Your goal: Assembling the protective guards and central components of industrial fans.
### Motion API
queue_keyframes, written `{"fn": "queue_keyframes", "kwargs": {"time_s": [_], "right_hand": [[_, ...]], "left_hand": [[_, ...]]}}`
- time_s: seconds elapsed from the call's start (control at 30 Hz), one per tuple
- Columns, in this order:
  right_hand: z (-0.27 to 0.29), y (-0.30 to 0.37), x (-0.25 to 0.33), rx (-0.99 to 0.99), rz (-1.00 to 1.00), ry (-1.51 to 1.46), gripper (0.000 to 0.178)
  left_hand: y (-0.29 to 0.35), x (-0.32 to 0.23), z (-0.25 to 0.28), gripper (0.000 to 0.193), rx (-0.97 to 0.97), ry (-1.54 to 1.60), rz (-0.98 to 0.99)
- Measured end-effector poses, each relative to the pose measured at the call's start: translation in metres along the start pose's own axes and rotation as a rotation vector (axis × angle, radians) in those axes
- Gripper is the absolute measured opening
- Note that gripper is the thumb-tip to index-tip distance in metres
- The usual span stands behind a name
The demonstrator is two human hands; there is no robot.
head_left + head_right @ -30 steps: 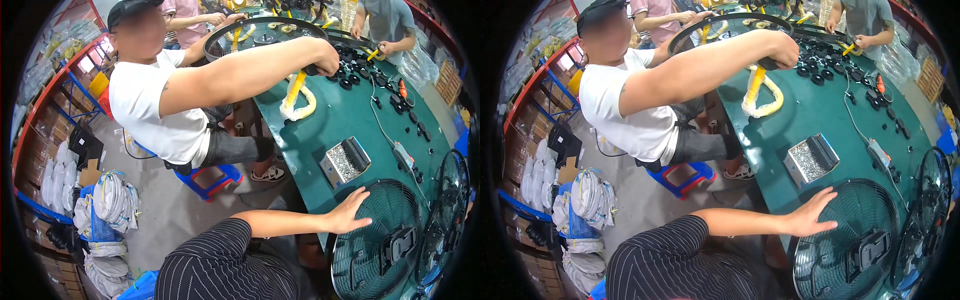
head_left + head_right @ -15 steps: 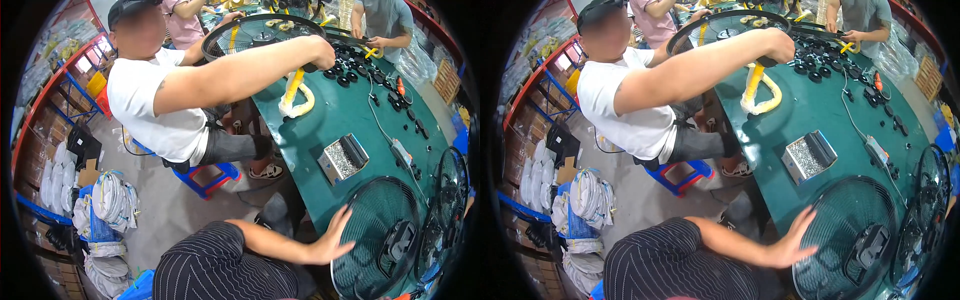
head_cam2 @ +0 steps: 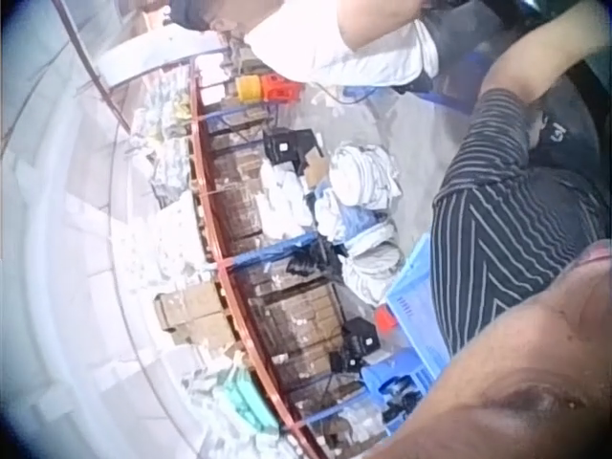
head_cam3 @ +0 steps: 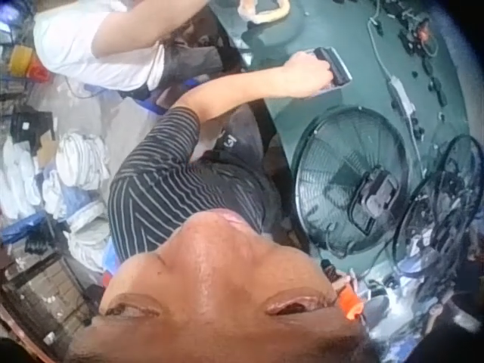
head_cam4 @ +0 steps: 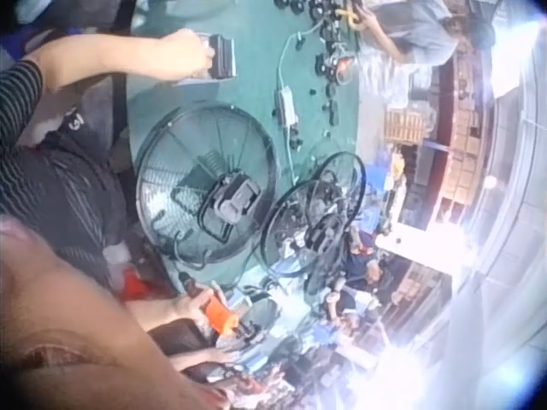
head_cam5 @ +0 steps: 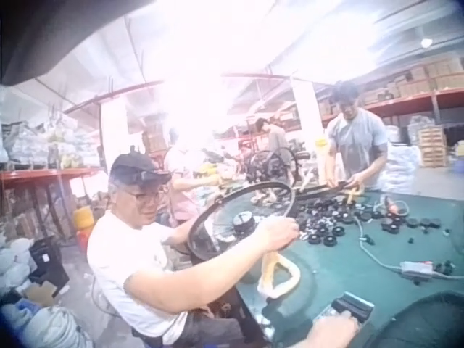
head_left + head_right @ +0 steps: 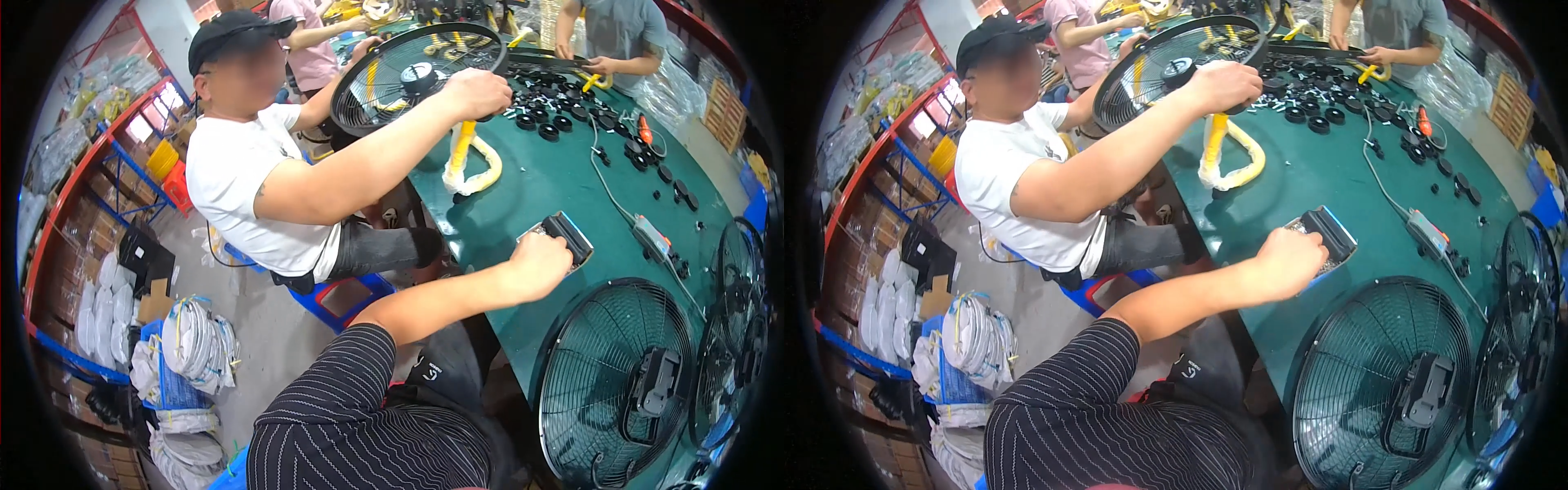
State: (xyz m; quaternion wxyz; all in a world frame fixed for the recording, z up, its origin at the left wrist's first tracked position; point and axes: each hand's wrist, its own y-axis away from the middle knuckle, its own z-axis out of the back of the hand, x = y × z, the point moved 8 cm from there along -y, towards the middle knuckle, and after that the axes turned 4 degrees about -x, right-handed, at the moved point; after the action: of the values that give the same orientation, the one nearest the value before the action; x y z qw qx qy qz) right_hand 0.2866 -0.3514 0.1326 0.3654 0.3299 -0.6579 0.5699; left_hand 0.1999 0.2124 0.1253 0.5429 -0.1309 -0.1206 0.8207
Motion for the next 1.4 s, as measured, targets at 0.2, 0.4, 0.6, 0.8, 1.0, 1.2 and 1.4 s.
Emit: {"fn": "queue_keyframes", "kwargs": {"time_s": [0.2, 0.4, 0.6, 0.8, 1.0, 1.2, 1.4], "right_hand": [[-0.025, -0.002, 0.007, 0.029, 0.01, 0.002, 0.038], [-0.015, -0.008, 0.01, -0.054, 0.048, -0.009, 0.04], [-0.009, -0.013, 0.005, -0.208, 0.062, -0.119, 0.04], [0.015, -0.012, 0.008, -0.125, -0.07, -0.087, 0.034], [0.042, -0.011, 0.039, -0.042, -0.139, -0.343, 0.034], [-0.015, 0.005, 0.092, 0.129, -0.177, -0.676, 0.038], [-0.114, 0.035, 0.103, 0.185, -0.131, -0.96, 0.038]], "left_hand": [[-0.02, 0.002, -0.024, 0.012, 0.192, -0.133, -0.005], [-0.025, 0.01, -0.017, 0.012, 0.186, -0.066, 0.047], [-0.016, 0.024, -0.004, 0.017, 0.002, 0.008, 0.028], [-0.001, 0.025, 0.018, 0.009, -0.281, 0.227, 0.007], [0.006, 0.033, 0.028, 0.015, -0.44, 0.539, 0.005], [0.043, 0.012, 0.017, 0.018, -0.304, 1.232, 0.207], [0.145, -0.1, 0.015, 0.016, 0.33, 1.793, 0.046]]}}
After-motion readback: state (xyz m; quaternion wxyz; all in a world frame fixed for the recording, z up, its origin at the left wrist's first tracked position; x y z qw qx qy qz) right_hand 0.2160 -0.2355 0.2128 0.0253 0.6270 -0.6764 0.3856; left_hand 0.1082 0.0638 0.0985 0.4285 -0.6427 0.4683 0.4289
